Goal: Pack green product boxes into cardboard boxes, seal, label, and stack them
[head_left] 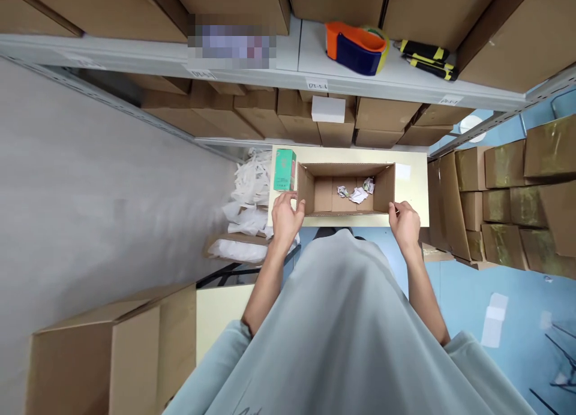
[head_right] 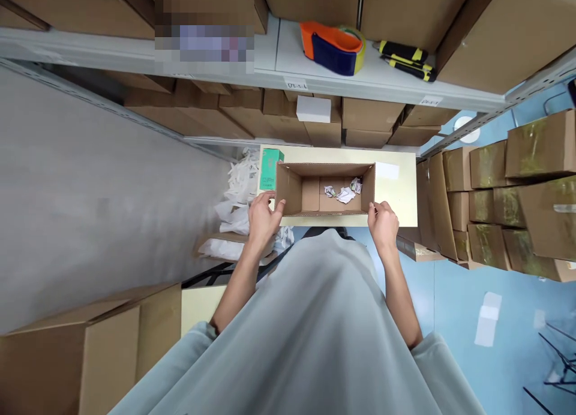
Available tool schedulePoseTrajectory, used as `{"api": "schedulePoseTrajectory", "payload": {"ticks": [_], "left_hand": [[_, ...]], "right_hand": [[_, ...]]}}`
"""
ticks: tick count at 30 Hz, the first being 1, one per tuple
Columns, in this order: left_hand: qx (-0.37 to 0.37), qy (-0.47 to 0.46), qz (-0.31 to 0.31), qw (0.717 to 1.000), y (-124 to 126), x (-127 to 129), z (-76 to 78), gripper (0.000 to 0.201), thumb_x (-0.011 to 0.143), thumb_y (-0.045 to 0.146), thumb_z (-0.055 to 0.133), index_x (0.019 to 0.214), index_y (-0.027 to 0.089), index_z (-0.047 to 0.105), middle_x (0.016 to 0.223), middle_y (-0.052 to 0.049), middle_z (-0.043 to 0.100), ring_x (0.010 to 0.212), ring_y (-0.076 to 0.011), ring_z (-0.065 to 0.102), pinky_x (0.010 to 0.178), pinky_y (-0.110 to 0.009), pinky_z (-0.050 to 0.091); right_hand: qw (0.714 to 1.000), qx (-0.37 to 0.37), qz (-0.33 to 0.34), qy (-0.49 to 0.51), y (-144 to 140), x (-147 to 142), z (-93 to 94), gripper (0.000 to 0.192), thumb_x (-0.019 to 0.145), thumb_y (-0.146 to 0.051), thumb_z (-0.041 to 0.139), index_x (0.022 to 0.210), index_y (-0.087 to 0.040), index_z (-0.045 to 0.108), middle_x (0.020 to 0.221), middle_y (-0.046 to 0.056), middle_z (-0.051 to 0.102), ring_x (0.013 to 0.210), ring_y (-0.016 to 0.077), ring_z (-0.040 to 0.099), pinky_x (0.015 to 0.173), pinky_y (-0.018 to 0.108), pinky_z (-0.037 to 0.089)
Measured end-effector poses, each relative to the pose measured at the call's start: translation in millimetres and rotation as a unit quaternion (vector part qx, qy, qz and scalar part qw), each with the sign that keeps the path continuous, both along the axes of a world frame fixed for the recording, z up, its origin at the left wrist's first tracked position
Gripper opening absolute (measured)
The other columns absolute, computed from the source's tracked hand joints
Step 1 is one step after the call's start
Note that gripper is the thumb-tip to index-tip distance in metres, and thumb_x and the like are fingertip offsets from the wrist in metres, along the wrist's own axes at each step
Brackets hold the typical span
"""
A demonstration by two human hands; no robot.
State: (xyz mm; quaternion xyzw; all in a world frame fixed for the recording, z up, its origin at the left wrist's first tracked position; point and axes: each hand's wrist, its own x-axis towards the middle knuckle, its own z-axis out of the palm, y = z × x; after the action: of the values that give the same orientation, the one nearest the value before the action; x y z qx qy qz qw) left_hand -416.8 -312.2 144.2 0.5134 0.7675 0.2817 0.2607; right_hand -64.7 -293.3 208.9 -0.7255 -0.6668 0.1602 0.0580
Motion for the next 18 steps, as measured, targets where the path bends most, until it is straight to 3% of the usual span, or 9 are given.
{"api": "schedulePoseTrajectory", "payload": {"ticks": [3,6,8,10,14,18], "left_hand": [[-0.026,-0.091,-0.001,0.996,11.1,-16.7,-7.8,0.029,0.104,0.047,0.061,0.109,0.022,0.073,0.134,-0.016,0.08,0.134,-0.0349,0.07,0.123,-0.05,0.052],[-0.066,-0.172,0.057,0.981,30.8,-41.9,-23.3,0.048,0.111,0.058,0.047,0.122,0.019,0.072,0.137,-0.017,0.079,0.135,-0.0321,0.071,0.122,-0.047,0.053],[-0.099,-0.136,0.113,0.979,48.9,-59.6,-37.9,0.052,0.107,0.056,0.06,0.137,0.014,0.066,0.147,-0.022,0.073,0.144,-0.0353,0.066,0.126,-0.049,0.049],[-0.143,-0.072,0.129,0.979,68.3,-73.0,-53.7,0.072,0.097,0.052,0.078,0.15,0.008,0.055,0.158,-0.031,0.062,0.155,-0.041,0.056,0.131,-0.053,0.042],[-0.209,-0.019,0.077,0.975,99.6,-81.1,-79.9,0.103,0.087,0.053,0.091,0.161,0.0,0.043,0.162,-0.043,0.05,0.157,-0.0533,0.051,0.129,-0.063,0.042],[-0.265,0.05,0.02,0.963,114.4,-83.0,-94.3,0.106,0.085,0.039,0.088,0.171,0.003,0.037,0.159,-0.038,0.056,0.147,-0.0546,0.062,0.121,-0.064,0.051]], "right_hand": [[1.0,-0.019,-0.009,-0.023,10.5,-10.6,2.0,0.048,0.115,-0.039,0.045,0.098,-0.015,0.084,0.101,0.013,0.074,0.07,0.0193,0.056,0.069,0.034,0.031],[0.999,-0.007,-0.035,-0.023,14.7,-17.5,2.6,0.052,0.114,-0.044,0.045,0.105,-0.014,0.086,0.106,0.015,0.078,0.072,0.0208,0.061,0.071,0.035,0.034],[0.998,0.012,-0.058,-0.013,14.5,-22.0,5.1,0.056,0.114,-0.051,0.045,0.11,-0.014,0.086,0.107,0.016,0.08,0.073,0.0221,0.064,0.072,0.035,0.036],[0.996,0.033,-0.081,-0.004,12.7,-27.5,10.6,0.061,0.113,-0.059,0.045,0.115,-0.014,0.086,0.106,0.017,0.082,0.074,0.0231,0.067,0.072,0.035,0.039],[0.991,0.066,-0.12,-0.003,6.0,-42.8,27.5,0.068,0.112,-0.067,0.043,0.119,-0.014,0.086,0.107,0.017,0.083,0.072,0.0234,0.07,0.072,0.035,0.043],[0.987,0.084,-0.138,-0.014,-1.6,-58.5,41.8,0.062,0.114,-0.061,0.044,0.12,-0.015,0.085,0.108,0.016,0.084,0.073,0.0228,0.073,0.073,0.035,0.046]]}}
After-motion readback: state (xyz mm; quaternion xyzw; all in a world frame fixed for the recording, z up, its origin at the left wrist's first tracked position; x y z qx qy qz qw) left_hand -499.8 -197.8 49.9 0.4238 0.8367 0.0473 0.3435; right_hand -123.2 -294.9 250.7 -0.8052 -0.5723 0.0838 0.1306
